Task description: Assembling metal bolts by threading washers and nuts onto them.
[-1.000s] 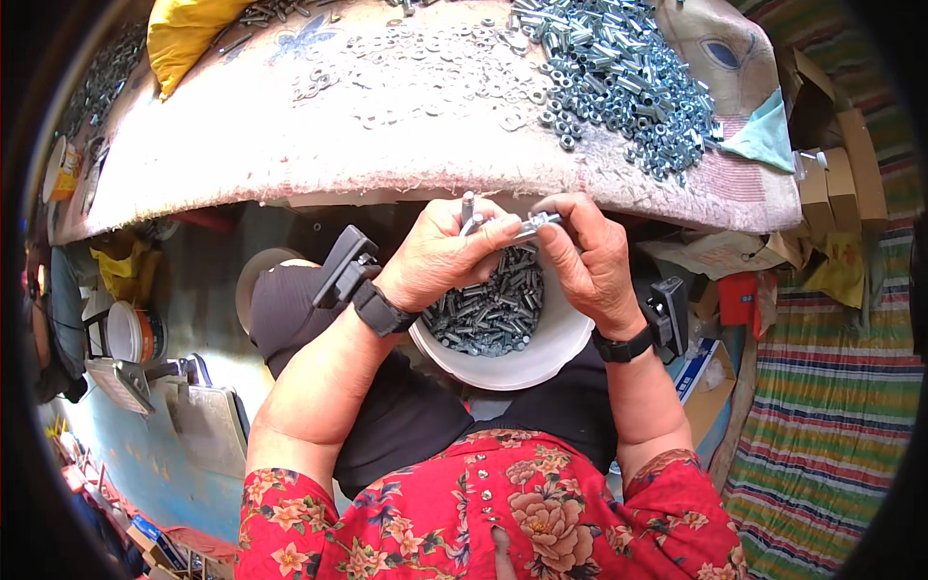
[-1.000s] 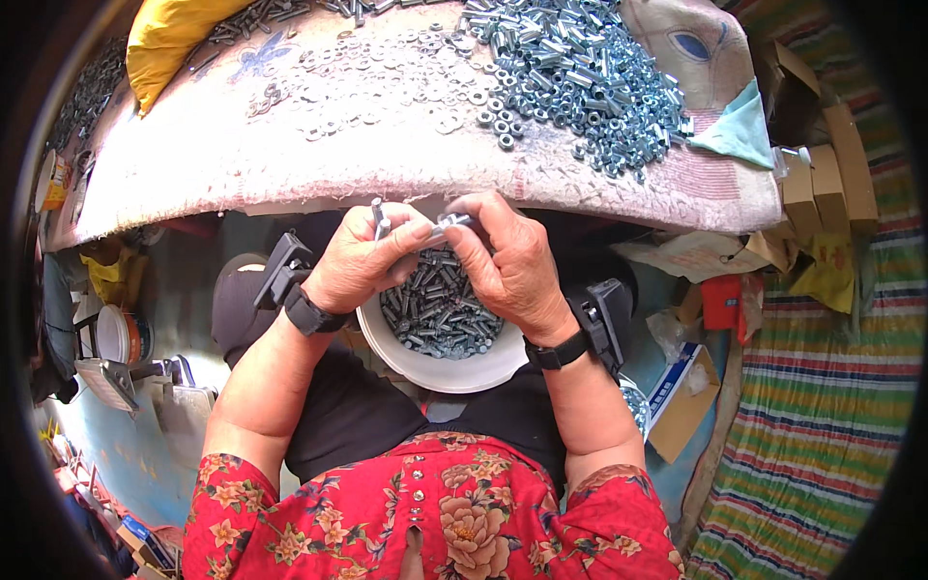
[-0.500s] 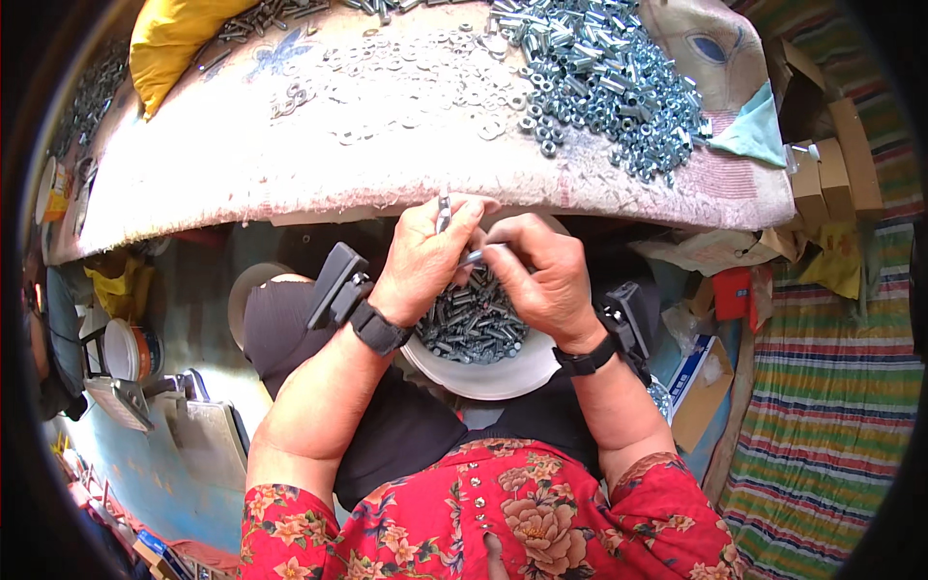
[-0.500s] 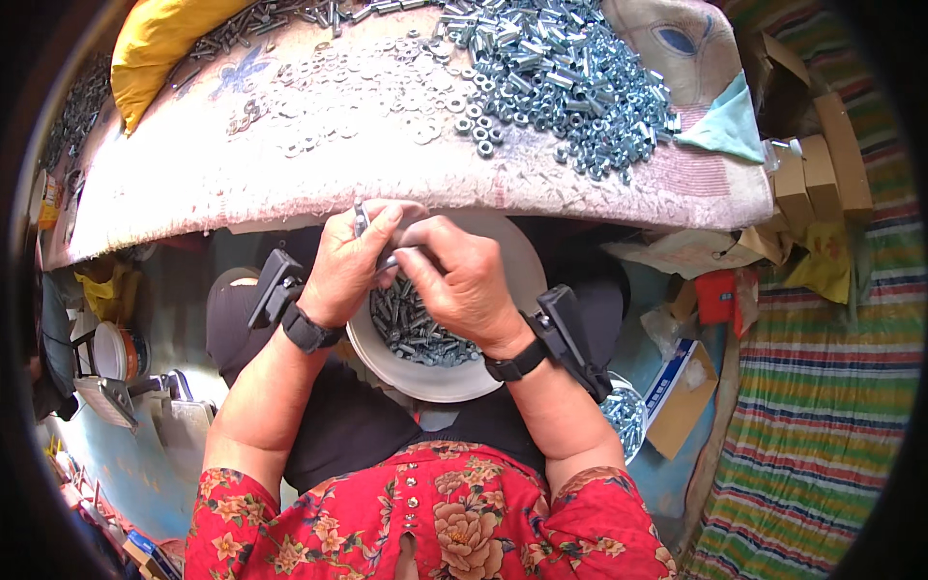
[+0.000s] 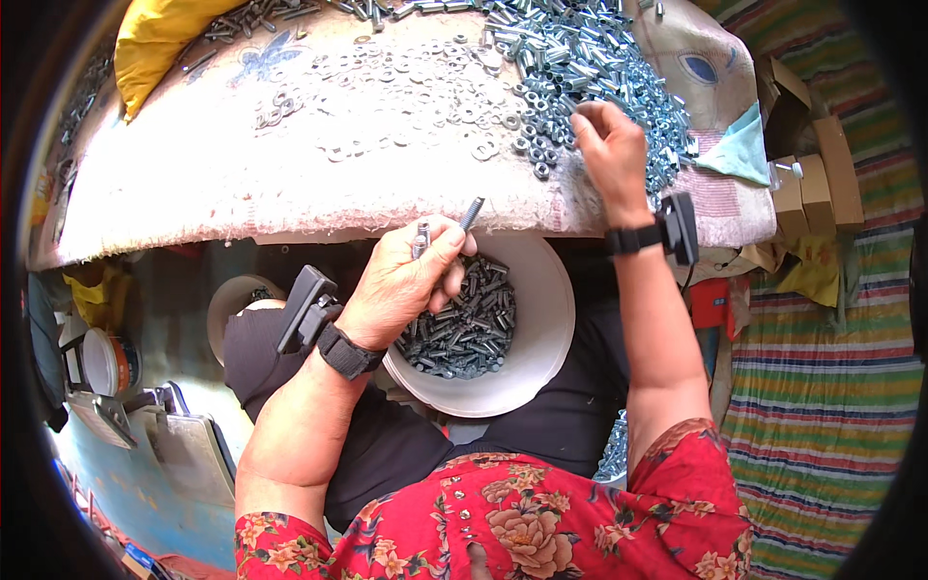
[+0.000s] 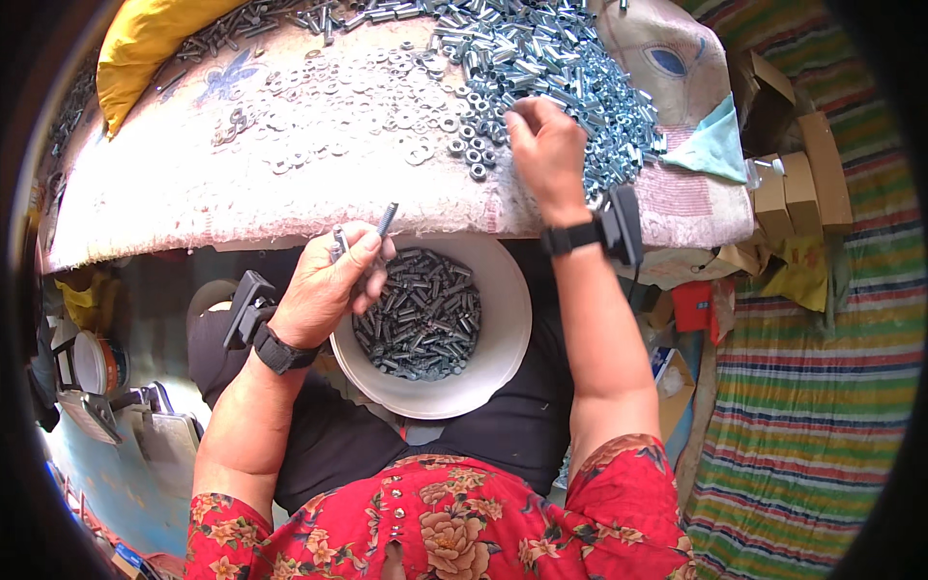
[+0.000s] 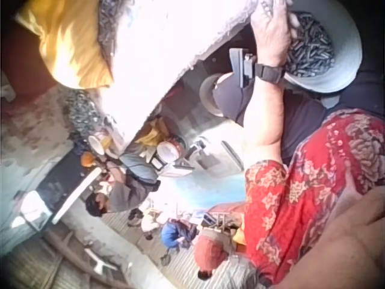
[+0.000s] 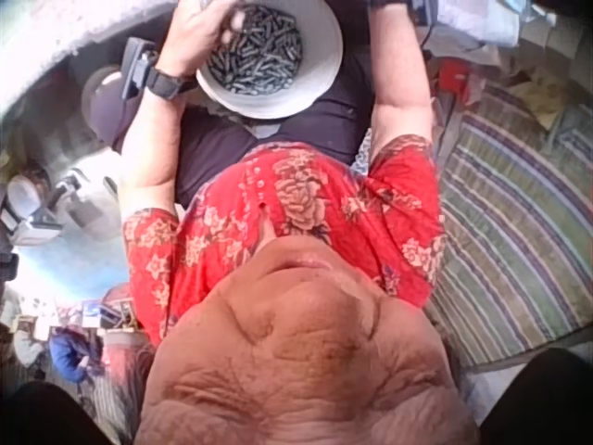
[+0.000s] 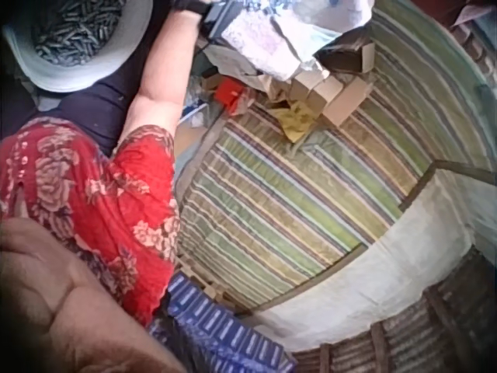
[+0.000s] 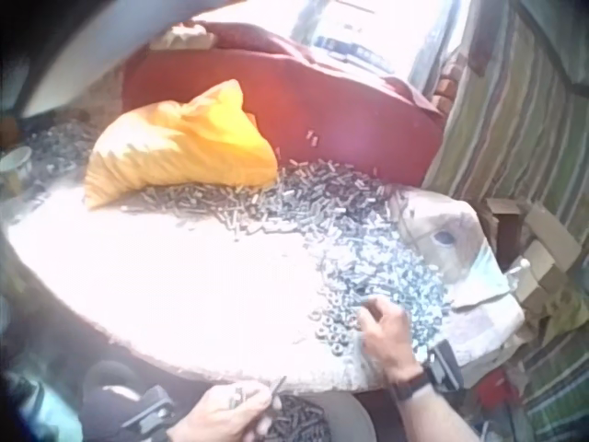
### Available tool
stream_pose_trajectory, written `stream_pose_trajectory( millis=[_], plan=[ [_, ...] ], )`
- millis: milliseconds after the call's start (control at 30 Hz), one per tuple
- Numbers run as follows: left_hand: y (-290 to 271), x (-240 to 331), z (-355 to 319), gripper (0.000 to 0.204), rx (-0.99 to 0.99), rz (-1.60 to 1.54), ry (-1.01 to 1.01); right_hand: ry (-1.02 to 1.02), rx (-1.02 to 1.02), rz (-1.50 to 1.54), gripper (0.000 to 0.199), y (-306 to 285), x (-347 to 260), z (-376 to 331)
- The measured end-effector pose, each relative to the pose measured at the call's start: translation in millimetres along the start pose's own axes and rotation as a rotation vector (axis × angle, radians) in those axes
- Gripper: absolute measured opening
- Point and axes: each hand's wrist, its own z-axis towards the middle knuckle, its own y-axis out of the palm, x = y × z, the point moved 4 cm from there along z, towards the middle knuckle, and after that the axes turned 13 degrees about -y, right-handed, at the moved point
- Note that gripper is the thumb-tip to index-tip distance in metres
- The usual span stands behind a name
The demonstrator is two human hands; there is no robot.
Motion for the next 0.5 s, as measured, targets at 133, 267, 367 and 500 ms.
stream_pose_trajectory(
  millis=[133,267,367,500],
  plan=[
    [-6,-2,4,0.026,0.056,-0.039,0.02,-0.229,-0.127,-0.568,0.014,11,28,27],
    [-9,-2,6,0.025,0.06,-0.048,0.043,-0.232,-0.185,-0.598,0.013,21,29,31],
    [-6,-2,8,0.023,0.018,-0.092,0.076,-0.226,-0.069,-0.423,0.015,6,22,34],
    [-8,-5,5,0.023,0.016,-0.04,0.095,0.112,-0.169,0.518,0.017,-1,-37,5]
  ],
)
